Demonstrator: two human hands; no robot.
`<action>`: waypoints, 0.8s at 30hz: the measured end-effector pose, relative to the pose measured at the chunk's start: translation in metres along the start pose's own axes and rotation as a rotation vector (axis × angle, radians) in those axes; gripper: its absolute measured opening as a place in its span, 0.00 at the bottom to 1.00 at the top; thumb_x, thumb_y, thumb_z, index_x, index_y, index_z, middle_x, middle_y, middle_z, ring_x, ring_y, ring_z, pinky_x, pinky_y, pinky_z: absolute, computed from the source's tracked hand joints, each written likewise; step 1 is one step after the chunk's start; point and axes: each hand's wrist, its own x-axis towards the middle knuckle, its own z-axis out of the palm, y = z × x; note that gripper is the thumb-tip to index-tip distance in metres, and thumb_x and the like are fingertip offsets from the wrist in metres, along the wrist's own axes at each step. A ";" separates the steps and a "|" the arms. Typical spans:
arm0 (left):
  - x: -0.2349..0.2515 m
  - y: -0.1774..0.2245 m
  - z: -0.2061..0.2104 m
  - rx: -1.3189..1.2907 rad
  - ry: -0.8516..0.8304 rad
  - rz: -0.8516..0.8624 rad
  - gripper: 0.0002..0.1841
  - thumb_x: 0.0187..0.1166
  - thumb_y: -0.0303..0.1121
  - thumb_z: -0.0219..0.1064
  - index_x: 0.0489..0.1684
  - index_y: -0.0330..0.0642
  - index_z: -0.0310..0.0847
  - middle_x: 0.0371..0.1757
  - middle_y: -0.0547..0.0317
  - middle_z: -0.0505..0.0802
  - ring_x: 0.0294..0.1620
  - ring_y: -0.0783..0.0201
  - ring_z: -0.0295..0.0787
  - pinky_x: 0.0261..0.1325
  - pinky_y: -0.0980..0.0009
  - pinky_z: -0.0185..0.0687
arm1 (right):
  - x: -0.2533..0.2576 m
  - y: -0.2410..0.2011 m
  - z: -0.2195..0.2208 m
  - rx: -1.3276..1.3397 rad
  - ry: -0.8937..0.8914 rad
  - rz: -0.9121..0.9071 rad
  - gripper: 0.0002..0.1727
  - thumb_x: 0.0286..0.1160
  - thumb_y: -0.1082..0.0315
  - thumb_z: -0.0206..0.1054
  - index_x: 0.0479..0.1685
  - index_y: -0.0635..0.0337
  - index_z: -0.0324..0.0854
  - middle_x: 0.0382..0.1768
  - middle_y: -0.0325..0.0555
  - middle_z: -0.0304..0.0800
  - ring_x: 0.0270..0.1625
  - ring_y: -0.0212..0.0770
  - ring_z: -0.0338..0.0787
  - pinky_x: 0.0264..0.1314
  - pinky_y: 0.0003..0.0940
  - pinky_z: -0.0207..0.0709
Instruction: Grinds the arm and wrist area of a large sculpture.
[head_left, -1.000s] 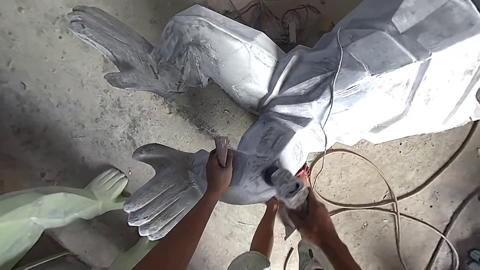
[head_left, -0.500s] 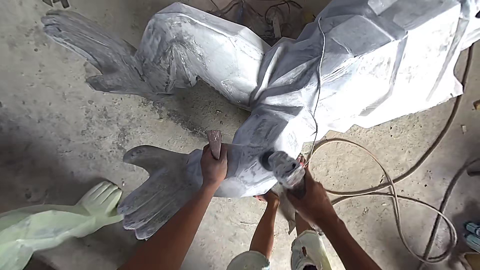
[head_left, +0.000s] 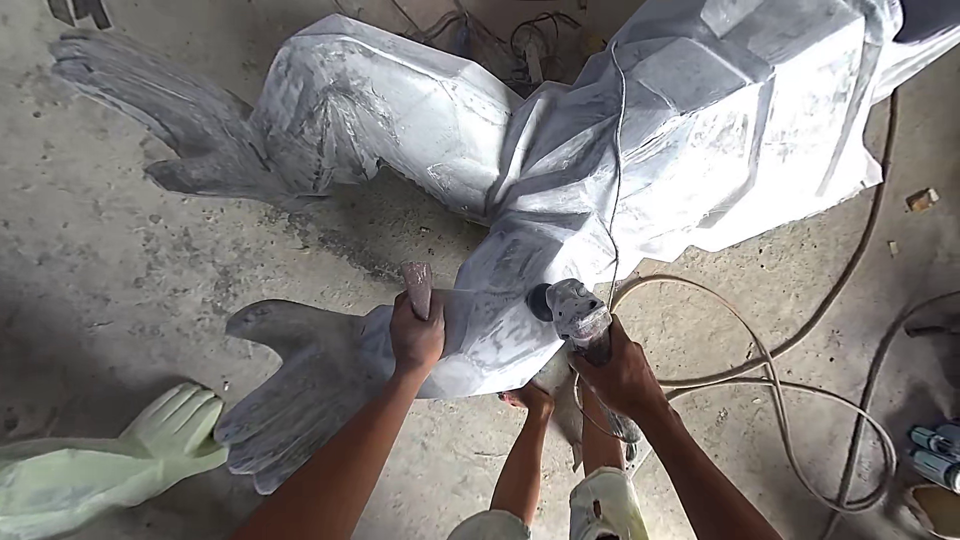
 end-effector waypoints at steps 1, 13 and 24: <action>0.000 0.000 0.000 0.000 0.001 0.002 0.21 0.84 0.50 0.66 0.55 0.39 0.84 0.58 0.46 0.89 0.57 0.51 0.88 0.62 0.44 0.82 | 0.001 -0.001 0.000 0.002 -0.009 -0.015 0.42 0.59 0.37 0.77 0.73 0.45 0.71 0.34 0.38 0.90 0.36 0.38 0.93 0.41 0.49 0.88; -0.001 -0.003 0.003 -0.006 0.005 0.023 0.21 0.83 0.49 0.65 0.54 0.38 0.86 0.61 0.45 0.89 0.61 0.50 0.87 0.65 0.44 0.80 | -0.049 0.039 0.018 0.023 0.027 0.051 0.45 0.56 0.34 0.76 0.74 0.51 0.73 0.40 0.34 0.93 0.44 0.32 0.93 0.51 0.42 0.89; 0.002 -0.005 0.001 -0.022 -0.007 0.007 0.20 0.84 0.50 0.66 0.52 0.41 0.88 0.62 0.47 0.89 0.60 0.51 0.87 0.63 0.43 0.81 | -0.053 -0.039 0.036 -0.205 -0.198 -0.272 0.40 0.58 0.32 0.72 0.68 0.49 0.78 0.46 0.37 0.92 0.50 0.38 0.93 0.50 0.47 0.87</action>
